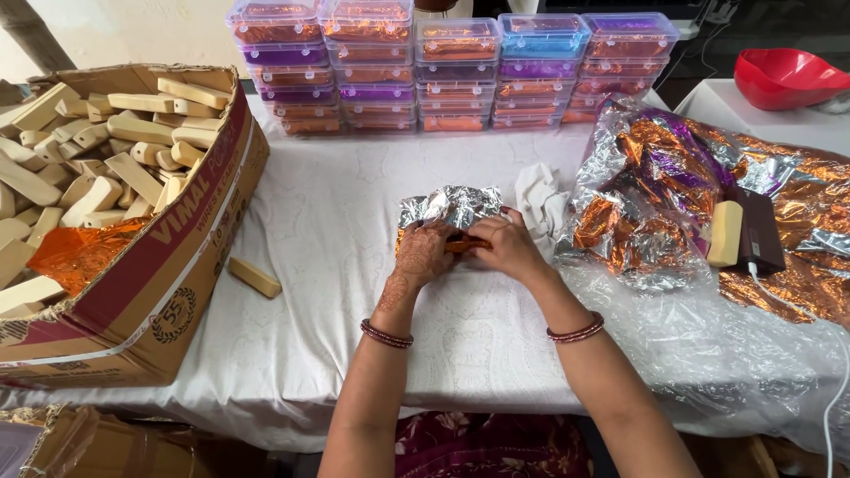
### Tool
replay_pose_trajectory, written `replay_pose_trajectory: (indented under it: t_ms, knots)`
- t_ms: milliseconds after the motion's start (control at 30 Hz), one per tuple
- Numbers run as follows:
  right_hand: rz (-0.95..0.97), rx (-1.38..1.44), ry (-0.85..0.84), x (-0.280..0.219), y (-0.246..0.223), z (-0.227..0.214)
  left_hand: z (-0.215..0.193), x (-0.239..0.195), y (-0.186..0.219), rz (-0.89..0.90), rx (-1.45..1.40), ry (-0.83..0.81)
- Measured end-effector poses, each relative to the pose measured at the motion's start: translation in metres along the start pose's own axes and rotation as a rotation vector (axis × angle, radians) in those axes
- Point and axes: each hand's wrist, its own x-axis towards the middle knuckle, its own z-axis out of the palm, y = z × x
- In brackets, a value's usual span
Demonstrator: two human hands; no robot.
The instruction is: The recorder is seen wiping small wooden blocks with a white cloth, wrapping them in metallic foil, and then placing the wrapped blocks into small plastic containers.
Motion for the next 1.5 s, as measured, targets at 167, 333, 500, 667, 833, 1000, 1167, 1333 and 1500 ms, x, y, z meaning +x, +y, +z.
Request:
replay_pose_trajectory:
  t_ms: [167,333,500,667,833,1000,1167,1333,1500]
  knots:
    - [0.056,-0.116,-0.166,-0.003,0.012,-0.016,0.000,0.000,0.003,-0.059,0.020,-0.066]
    - [-0.108,-0.163,-0.029,-0.002,0.011,-0.010,-0.001,0.006,0.001,-0.067,-0.015,-0.058]
    - [-0.102,-0.172,0.057,-0.006,0.029,0.004,-0.003,0.010,-0.003,-0.053,-0.008,-0.081]
    - [-0.010,-0.081,0.091,0.001,0.052,0.005,0.000,0.013,-0.006,-0.046,-0.027,-0.108]
    - [0.298,-0.259,0.531,0.002,0.058,-0.006,-0.016,0.002,0.006,-0.063,-0.041,-0.126]
    - [-0.042,-0.291,0.533,0.004,0.008,-0.007,-0.016,-0.006,0.008,-0.041,0.016,-0.076]
    - [-0.052,-0.075,0.346,0.000,0.045,0.025,-0.009,-0.005,0.002,-0.016,0.046,-0.039]
    - [0.000,-0.278,0.560,0.004,-0.005,-0.024,-0.012,-0.006,0.004,-0.016,0.022,-0.030]
    - [-0.096,-0.197,0.322,0.000,-0.013,-0.012,0.006,0.000,-0.006,0.018,0.094,0.047]
